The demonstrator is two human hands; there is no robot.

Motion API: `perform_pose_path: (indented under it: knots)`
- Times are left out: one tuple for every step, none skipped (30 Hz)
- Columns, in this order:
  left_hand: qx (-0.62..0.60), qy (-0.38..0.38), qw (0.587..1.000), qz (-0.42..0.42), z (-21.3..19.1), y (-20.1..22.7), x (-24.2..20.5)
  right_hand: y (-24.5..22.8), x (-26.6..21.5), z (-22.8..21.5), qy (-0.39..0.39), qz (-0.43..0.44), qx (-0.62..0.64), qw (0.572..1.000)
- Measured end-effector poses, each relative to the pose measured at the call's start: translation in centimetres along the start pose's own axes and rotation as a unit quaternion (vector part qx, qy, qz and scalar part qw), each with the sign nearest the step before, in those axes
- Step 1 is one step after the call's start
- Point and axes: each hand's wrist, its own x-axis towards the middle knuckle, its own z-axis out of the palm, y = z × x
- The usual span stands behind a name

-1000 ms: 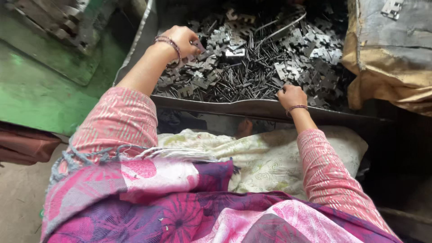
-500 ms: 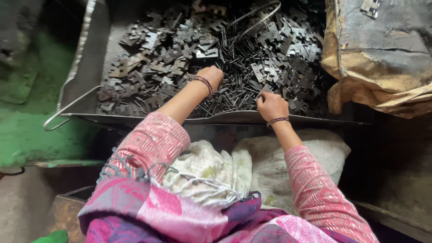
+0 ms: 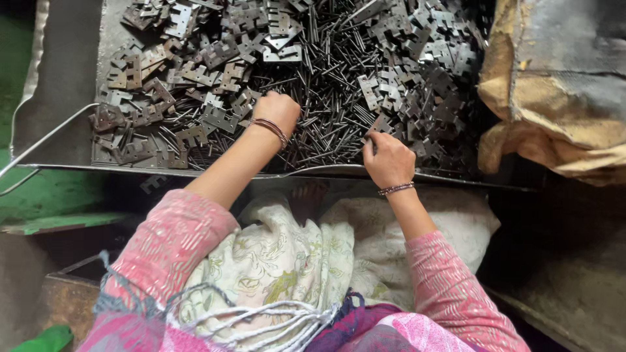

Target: The person sits on the floor and sorts small metal parts from a large bin, picking up pieces by hand and placing them into a sack to the right. The task involves repetitive picking and placing of metal components.

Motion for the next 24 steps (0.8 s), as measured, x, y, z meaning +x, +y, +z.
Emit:
perform_pose_path:
  knots:
    - [-0.011,0.012,1.000,-0.015,-0.1,-1.6,-0.3,0.0,-0.2,0.0,-0.004,-0.002,-0.004,1.000]
    - [-0.002,0.005,1.000,0.009,0.0,-2.6,-0.8,0.0,-0.4,0.0,-0.009,-0.001,-0.008,1.000]
    - [0.007,-0.003,0.999,0.032,0.2,-3.3,-1.2,-0.1,-0.5,0.0,-0.014,-0.001,-0.012,1.000]
    - [0.016,-0.007,0.998,0.056,0.1,-3.9,-1.3,-0.1,-0.4,0.0,-0.017,0.002,-0.008,1.000]
    - [-0.013,0.000,0.999,0.040,0.1,-4.6,-1.3,0.0,-0.1,0.0,-0.020,0.005,-0.004,1.000]
    - [-0.042,0.004,0.999,0.027,0.1,-4.9,-1.4,0.0,-0.2,0.0,-0.024,0.012,-0.002,1.000]
    - [-0.072,0.009,0.997,0.014,0.2,-5.1,-1.3,0.1,-0.1,0.0,-0.020,0.006,-0.001,1.000]
    - [-0.073,0.024,0.997,-0.002,0.3,-5.0,-1.3,0.2,-0.2,0.0,-0.016,-0.001,-0.001,1.000]
    - [-0.075,0.040,0.996,-0.018,0.3,-4.8,-1.1,0.3,-0.2,0.0,-0.012,-0.007,0.000,1.000]
    - [-0.075,0.054,0.995,-0.034,0.4,-4.6,-1.0,0.2,-0.2,0.0,-0.010,-0.011,0.000,1.000]
    - [-0.073,0.058,0.995,-0.038,0.6,-4.0,-0.8,0.2,-0.2,0.1,-0.008,-0.015,0.000,1.000]
    - [-0.071,0.062,0.995,-0.039,0.8,-3.2,-0.5,0.3,-0.2,0.0,-0.004,-0.018,-0.001,1.000]
    - [-0.069,0.066,0.995,-0.041,1.1,-2.4,-0.2,0.3,-0.3,0.0,-0.007,-0.016,-0.001,1.000]
    - [-0.063,0.069,0.995,-0.038,1.4,-1.7,-0.1,0.2,-0.2,-0.1,-0.007,-0.012,0.000,1.000]
    - [-0.056,0.073,0.995,-0.036,1.8,-0.8,-0.2,0.2,-0.2,-0.1,-0.007,-0.009,0.000,1.000]
    - [-0.049,0.076,0.995,-0.032,2.2,-0.1,-0.4,0.2,-0.1,-0.2,-0.004,-0.009,0.002,1.000]
    - [-0.037,0.078,0.995,-0.038,2.6,0.4,-0.5,0.2,-0.1,-0.2,-0.001,-0.010,0.003,1.000]
    - [-0.024,0.081,0.996,-0.042,3.0,0.8,-0.5,0.3,-0.1,-0.3,0.003,-0.008,0.004,1.000]
    - [-0.012,0.084,0.995,-0.046,3.2,1.1,-0.3,0.3,-0.1,-0.2,0.002,-0.008,0.006,1.000]
    - [0.005,0.084,0.996,-0.041,3.4,1.3,-0.1,0.4,-0.2,-0.2,0.001,-0.009,0.006,1.000]
    - [0.022,0.085,0.996,-0.036,3.4,1.3,0.1,0.4,-0.4,-0.2,-0.001,-0.010,0.007,1.000]
    - [0.039,0.088,0.995,-0.034,3.2,1.2,0.3,0.4,-0.4,-0.1,-0.002,-0.008,0.010,1.000]
    - [0.018,0.085,0.995,-0.039,2.9,0.8,0.5,0.4,-0.5,0.0,-0.004,-0.006,0.013,1.000]
    - [-0.003,0.081,0.996,-0.045,2.5,0.4,0.5,0.5,-0.5,0.0,-0.006,-0.005,0.016,1.000]
